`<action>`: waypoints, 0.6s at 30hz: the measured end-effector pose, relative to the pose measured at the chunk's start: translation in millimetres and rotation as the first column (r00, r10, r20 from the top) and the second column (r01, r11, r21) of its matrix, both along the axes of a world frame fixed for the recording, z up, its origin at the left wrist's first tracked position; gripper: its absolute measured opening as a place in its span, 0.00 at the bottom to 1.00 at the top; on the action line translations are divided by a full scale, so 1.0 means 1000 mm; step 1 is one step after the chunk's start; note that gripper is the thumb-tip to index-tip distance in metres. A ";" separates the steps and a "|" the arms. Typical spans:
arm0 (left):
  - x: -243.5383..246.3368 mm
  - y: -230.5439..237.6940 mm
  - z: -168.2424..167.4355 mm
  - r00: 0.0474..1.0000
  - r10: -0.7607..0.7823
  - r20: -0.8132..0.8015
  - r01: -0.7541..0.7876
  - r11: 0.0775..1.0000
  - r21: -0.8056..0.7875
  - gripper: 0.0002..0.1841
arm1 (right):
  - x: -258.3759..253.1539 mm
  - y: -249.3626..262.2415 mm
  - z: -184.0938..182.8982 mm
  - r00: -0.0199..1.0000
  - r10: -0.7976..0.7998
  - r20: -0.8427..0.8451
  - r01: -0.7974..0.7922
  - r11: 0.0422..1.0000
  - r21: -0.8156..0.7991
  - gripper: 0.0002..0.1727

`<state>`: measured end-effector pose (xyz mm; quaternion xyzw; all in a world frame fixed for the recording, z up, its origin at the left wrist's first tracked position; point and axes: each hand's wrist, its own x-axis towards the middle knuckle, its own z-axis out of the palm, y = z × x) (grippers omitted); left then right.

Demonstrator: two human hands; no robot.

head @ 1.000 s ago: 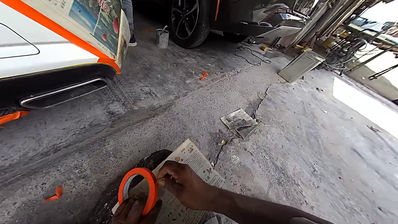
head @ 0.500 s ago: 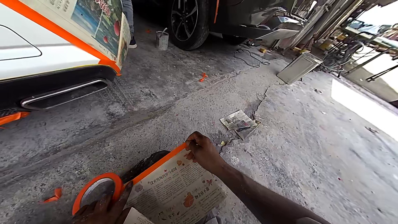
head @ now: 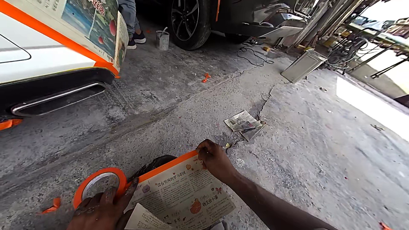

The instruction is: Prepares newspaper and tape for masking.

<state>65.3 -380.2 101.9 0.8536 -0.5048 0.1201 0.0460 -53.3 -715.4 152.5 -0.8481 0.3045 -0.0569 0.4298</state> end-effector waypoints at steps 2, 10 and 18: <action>0.001 -0.003 0.001 1.000 -0.006 -0.003 0.006 1.000 0.004 0.31 | -0.003 -0.002 -0.002 1.000 -0.008 -0.005 0.008 1.000 -0.009 0.07; 0.010 -0.014 0.000 1.000 -0.003 -0.022 0.004 0.999 0.039 0.36 | -0.005 -0.007 -0.014 0.999 -0.031 -0.008 0.031 0.999 0.026 0.06; 0.009 -0.019 -0.004 0.999 0.003 -0.052 0.000 0.998 0.070 0.39 | 0.006 -0.010 -0.026 0.994 0.008 -0.108 -0.035 0.967 -0.252 0.08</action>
